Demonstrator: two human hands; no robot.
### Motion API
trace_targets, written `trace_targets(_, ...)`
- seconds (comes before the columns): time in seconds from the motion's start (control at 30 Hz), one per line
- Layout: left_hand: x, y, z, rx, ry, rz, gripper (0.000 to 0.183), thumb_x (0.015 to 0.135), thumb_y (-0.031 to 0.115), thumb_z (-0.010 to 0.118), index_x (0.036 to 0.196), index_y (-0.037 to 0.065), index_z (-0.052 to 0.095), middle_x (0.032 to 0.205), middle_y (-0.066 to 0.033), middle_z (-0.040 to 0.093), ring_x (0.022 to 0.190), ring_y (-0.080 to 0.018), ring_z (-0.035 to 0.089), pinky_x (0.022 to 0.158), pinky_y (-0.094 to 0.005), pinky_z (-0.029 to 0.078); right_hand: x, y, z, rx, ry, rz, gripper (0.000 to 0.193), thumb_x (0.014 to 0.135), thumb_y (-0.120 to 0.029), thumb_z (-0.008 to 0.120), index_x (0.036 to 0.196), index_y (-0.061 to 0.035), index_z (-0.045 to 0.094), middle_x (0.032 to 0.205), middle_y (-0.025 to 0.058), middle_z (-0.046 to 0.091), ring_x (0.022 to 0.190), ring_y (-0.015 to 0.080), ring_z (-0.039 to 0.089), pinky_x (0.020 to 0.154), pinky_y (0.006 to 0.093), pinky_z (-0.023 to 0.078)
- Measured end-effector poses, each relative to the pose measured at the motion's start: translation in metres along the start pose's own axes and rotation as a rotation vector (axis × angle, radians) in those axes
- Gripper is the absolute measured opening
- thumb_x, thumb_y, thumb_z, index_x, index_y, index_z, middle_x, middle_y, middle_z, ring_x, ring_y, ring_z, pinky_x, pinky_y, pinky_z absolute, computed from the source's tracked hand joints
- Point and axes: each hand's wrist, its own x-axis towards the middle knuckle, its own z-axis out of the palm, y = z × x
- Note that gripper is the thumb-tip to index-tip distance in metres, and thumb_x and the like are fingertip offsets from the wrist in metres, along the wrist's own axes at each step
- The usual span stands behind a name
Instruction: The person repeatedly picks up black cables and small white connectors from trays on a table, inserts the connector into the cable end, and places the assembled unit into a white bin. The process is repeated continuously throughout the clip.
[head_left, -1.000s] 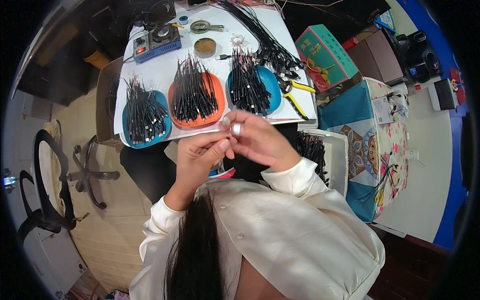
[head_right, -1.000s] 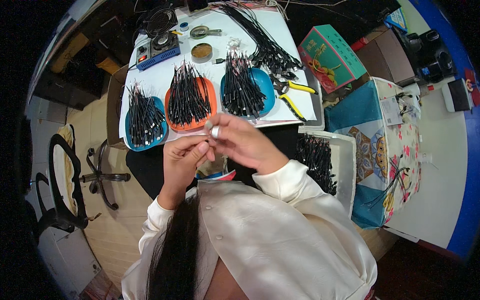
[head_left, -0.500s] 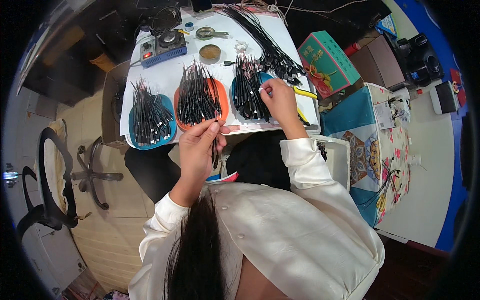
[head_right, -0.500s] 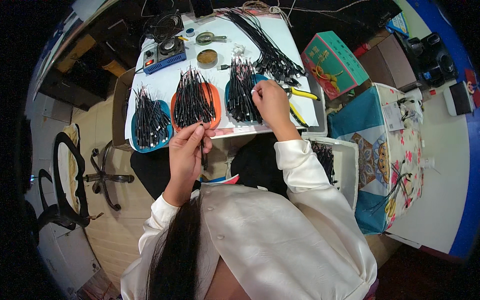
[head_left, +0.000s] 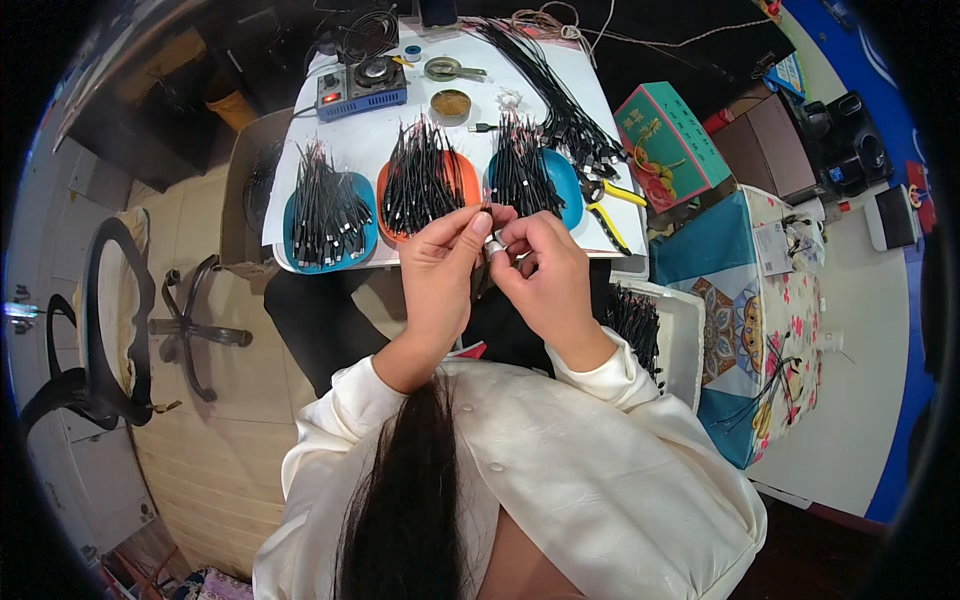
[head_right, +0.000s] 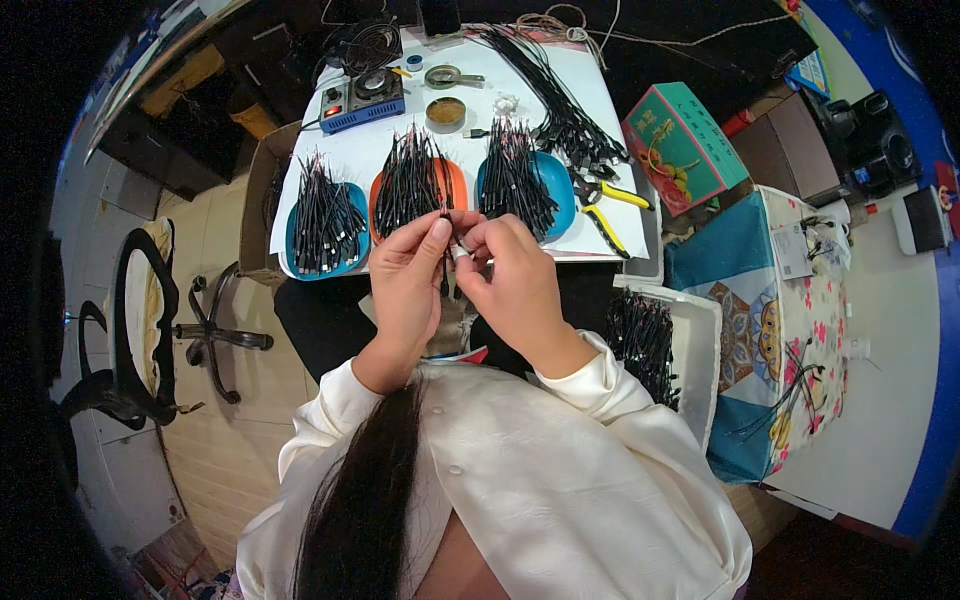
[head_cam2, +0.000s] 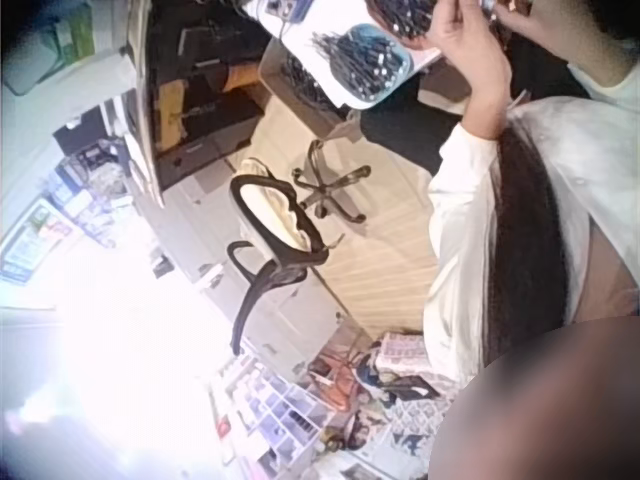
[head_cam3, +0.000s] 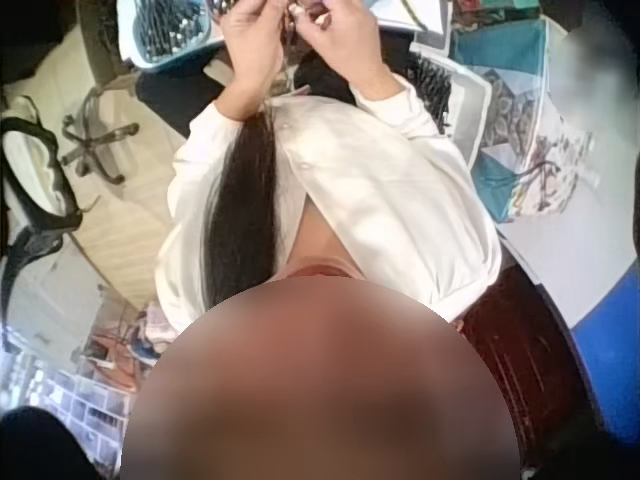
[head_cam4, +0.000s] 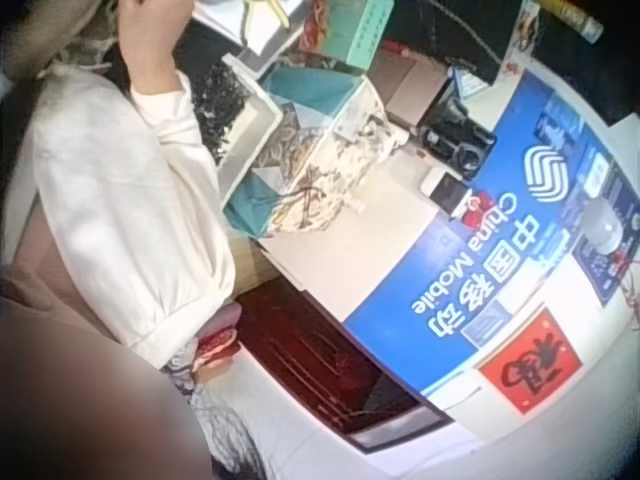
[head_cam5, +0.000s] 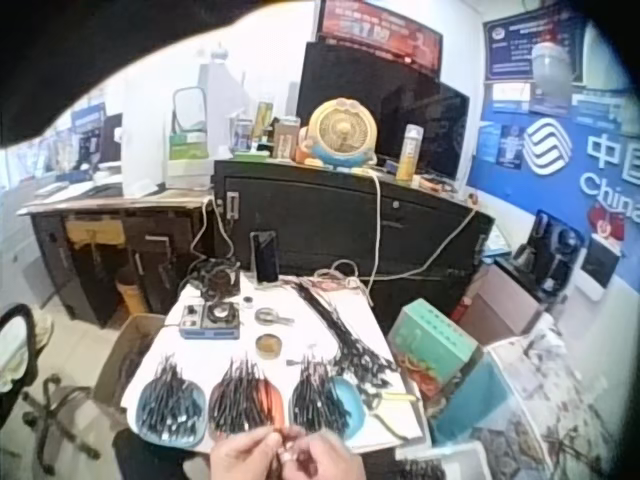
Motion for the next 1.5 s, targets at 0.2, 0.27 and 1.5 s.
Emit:
trace_targets(0.2,-0.007,0.006,-0.006,0.099,-0.007,0.055,0.018,0.094,0.007,0.055,0.106,-0.004,0.064,0.094,-0.0110,0.069,0.079,-0.0114,0.065,0.071,-0.0229,0.051,0.013,0.002,-0.022,0.127,-0.118,-0.015,0.013,0.078,-0.002,0.068,0.089,-0.0019,0.061,0.086,0.0042,0.062,0.070,0.0101,0.059,0.060,0.0221,0.046)
trace_targets(0.27,-0.008,0.008,-0.010,0.095,-0.053,0.017,0.018,0.094,0.007,0.055,0.106,-0.004,0.064,0.091,-0.0102,0.069,0.074,-0.0097,0.063,0.065,-0.0210,0.048,0.023,0.008,-0.027,0.269,-0.147,0.118,0.015,0.083,0.001,0.066,0.097,0.0002,0.061,0.089,0.0028,0.062,0.076,0.0080,0.059,0.068,0.0213,0.048)
trace_targets(1.5,0.004,0.010,-0.033,0.316,-0.335,-0.233,0.018,0.093,0.007,0.056,0.102,-0.006,0.065,0.079,-0.0045,0.064,0.064,-0.0045,0.048,0.057,-0.0187,0.038,0.035,0.062,-0.009,1.375,-0.626,0.700,0.017,0.088,-0.011,0.064,0.100,-0.0002,0.060,0.088,0.0060,0.065,0.076,0.0120,0.062,0.067,0.0224,0.049)
